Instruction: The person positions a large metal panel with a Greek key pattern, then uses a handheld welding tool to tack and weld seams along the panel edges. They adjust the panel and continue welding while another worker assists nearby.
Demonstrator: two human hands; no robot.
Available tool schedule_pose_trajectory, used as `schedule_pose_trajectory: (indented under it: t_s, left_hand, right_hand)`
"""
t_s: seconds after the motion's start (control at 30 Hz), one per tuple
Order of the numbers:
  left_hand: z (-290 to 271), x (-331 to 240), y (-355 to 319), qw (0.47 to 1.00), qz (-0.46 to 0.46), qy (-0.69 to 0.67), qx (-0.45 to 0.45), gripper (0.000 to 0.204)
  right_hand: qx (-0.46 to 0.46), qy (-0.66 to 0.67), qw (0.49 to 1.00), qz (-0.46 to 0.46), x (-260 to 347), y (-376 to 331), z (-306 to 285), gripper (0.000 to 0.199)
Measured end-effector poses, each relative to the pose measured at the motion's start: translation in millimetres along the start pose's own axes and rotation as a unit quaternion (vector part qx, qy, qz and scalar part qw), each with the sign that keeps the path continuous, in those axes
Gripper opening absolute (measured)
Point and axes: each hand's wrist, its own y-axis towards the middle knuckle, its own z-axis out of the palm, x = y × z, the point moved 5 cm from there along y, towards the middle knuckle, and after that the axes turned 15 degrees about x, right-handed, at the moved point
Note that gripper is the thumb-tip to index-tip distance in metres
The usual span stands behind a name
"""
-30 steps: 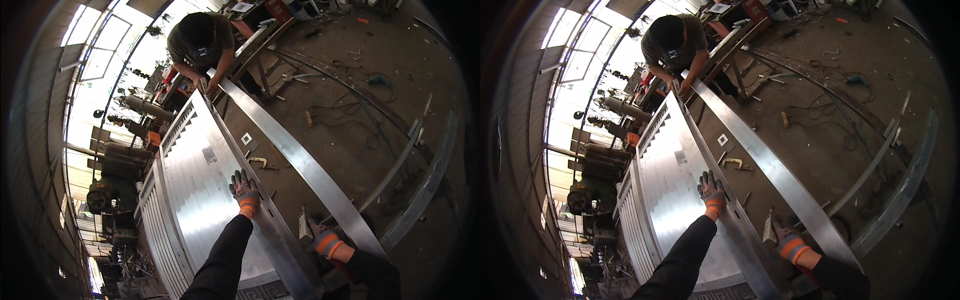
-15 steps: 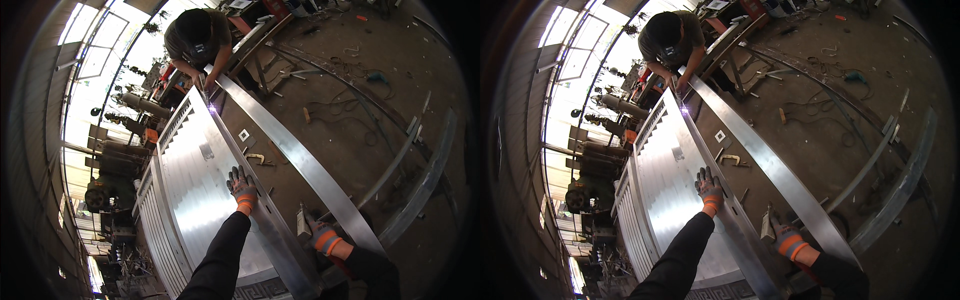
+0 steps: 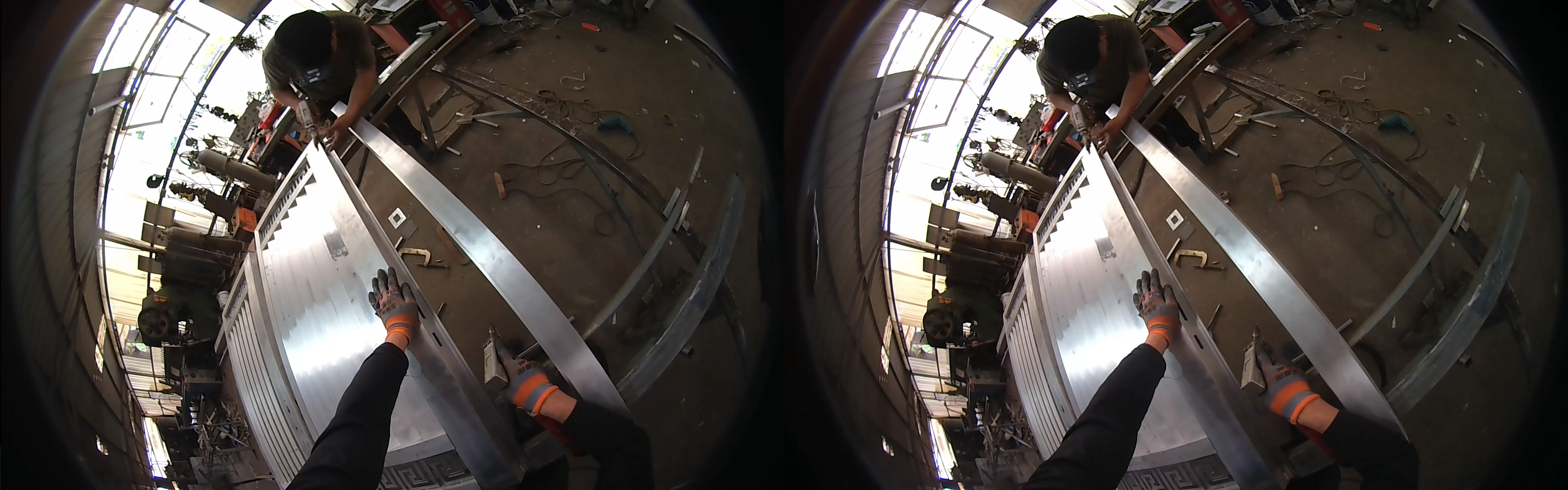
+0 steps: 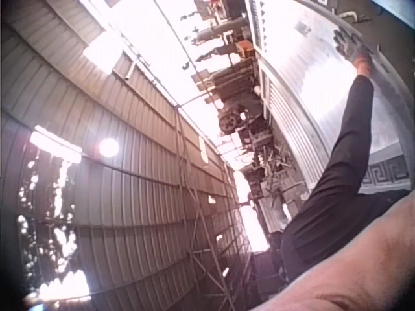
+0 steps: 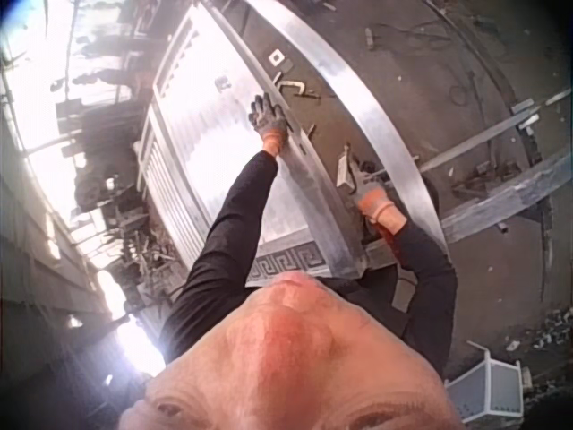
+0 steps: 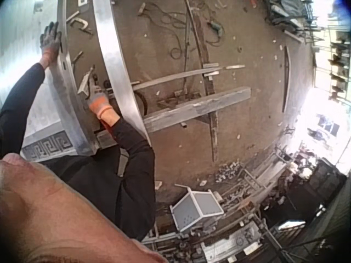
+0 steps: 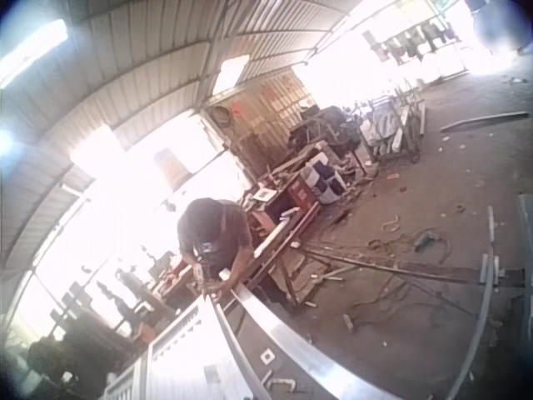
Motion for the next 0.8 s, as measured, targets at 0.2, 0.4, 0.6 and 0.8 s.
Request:
schedule_pose_trajectory:
  t_s: [0.2,0.4,0.6,0.8]
  left_hand:
    - [0.8,3.5,2.8,1.0,-0.009,0.001,0.018,0.064]
    - [1.0,2.6,1.8,1.0,-0.001,0.005,-0.006,0.062]
    - [2.0,3.9,2.8,1.0,-0.006,0.008,0.011,0.065]
    - [0.2,2.0,1.7,1.0,-0.004,-0.002,0.009,0.065]
  right_hand:
    - [-0.01,-0.01,1.0,-0.012,1.3,-0.5,0.4,0.116]
    - [-0.033,-0.012,0.999,-0.024,-7.1,9.5,11.2,0.114]
    - [-0.036,-0.004,0.999,-0.023,-14.9,19.0,20.3,0.112]
    - [-0.029,-0.008,0.999,-0.026,-15.8,18.9,19.7,0.113]
